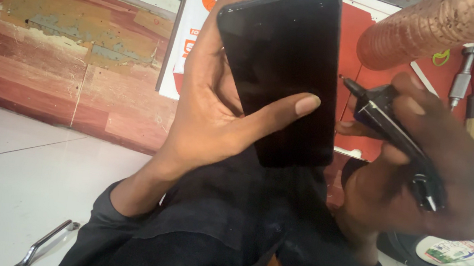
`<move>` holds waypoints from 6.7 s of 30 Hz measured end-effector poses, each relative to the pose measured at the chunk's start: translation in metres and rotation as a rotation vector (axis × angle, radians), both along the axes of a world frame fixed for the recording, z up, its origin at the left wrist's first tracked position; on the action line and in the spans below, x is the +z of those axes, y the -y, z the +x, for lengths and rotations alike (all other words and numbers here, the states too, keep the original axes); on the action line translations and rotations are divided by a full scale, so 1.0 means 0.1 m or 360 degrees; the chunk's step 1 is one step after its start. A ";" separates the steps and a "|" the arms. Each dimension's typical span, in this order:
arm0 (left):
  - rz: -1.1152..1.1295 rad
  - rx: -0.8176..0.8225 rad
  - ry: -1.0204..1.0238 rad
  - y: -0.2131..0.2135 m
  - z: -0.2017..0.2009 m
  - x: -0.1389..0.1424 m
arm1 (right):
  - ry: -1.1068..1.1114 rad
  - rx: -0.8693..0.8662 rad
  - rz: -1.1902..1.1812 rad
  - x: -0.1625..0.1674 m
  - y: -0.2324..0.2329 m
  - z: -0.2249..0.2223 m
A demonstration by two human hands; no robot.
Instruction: The person wipes a smartphone with a cloth, then applies a liquid adhesive along the edges of the device using a small bottle. The phone is handled and rotated to cover different sides.
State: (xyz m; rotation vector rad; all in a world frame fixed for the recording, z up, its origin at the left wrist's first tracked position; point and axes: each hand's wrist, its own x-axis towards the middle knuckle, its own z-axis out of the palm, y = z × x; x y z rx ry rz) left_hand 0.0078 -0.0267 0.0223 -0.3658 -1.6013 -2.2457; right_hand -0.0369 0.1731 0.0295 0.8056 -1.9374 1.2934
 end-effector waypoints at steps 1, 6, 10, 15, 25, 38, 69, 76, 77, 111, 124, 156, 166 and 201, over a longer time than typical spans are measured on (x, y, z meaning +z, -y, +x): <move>-0.0007 0.0004 -0.0007 0.00 0.00 0.00 | -0.0003 0.0001 0.0008 -0.01 -0.01 0.00; 0.0010 0.0015 0.0018 0.00 0.00 -0.01 | 0.0027 0.0136 0.0032 -0.03 -0.08 -0.01; 0.0011 0.0029 0.0018 -0.01 -0.01 -0.01 | 0.0068 0.0189 0.0022 -0.05 -0.12 -0.01; -0.0001 0.0040 0.0047 -0.01 -0.02 -0.01 | -0.0054 0.0105 0.0157 -0.07 -0.14 -0.02; 0.0017 0.0061 0.0049 0.00 -0.03 -0.01 | 0.0113 0.0051 0.0150 -0.02 -0.14 0.08; -0.0005 0.0038 0.0005 0.02 -0.02 -0.02 | 0.0063 0.0085 0.0150 -0.07 -0.14 0.04; -0.0054 0.0064 -0.0029 0.03 -0.05 -0.07 | 0.0088 0.0100 0.0126 -0.04 -0.14 0.08; -0.0049 0.0059 -0.0053 0.04 -0.05 -0.06 | 0.0013 0.0052 0.0121 -0.02 -0.07 0.04; -0.0059 0.0066 -0.0057 0.04 -0.05 -0.06 | 0.0015 0.0056 0.0119 0.00 -0.05 0.05; 0.0694 0.0085 0.0282 0.03 -0.07 0.02 | 0.0190 -0.0008 0.0049 0.06 -0.06 0.23; 0.0620 0.0148 0.0272 0.01 -0.08 0.08 | 0.0272 -0.0004 0.0052 0.10 -0.04 0.25; 0.0432 0.0179 0.0169 -0.01 -0.03 0.10 | 0.0153 0.0059 0.0088 0.09 0.00 0.17; 0.0414 0.0166 0.0190 0.00 -0.04 0.08 | 0.0187 0.0089 -0.0003 0.04 0.00 0.17; 0.0374 0.0191 0.0197 0.01 -0.05 0.05 | 0.0193 0.0032 0.0125 0.06 -0.03 0.18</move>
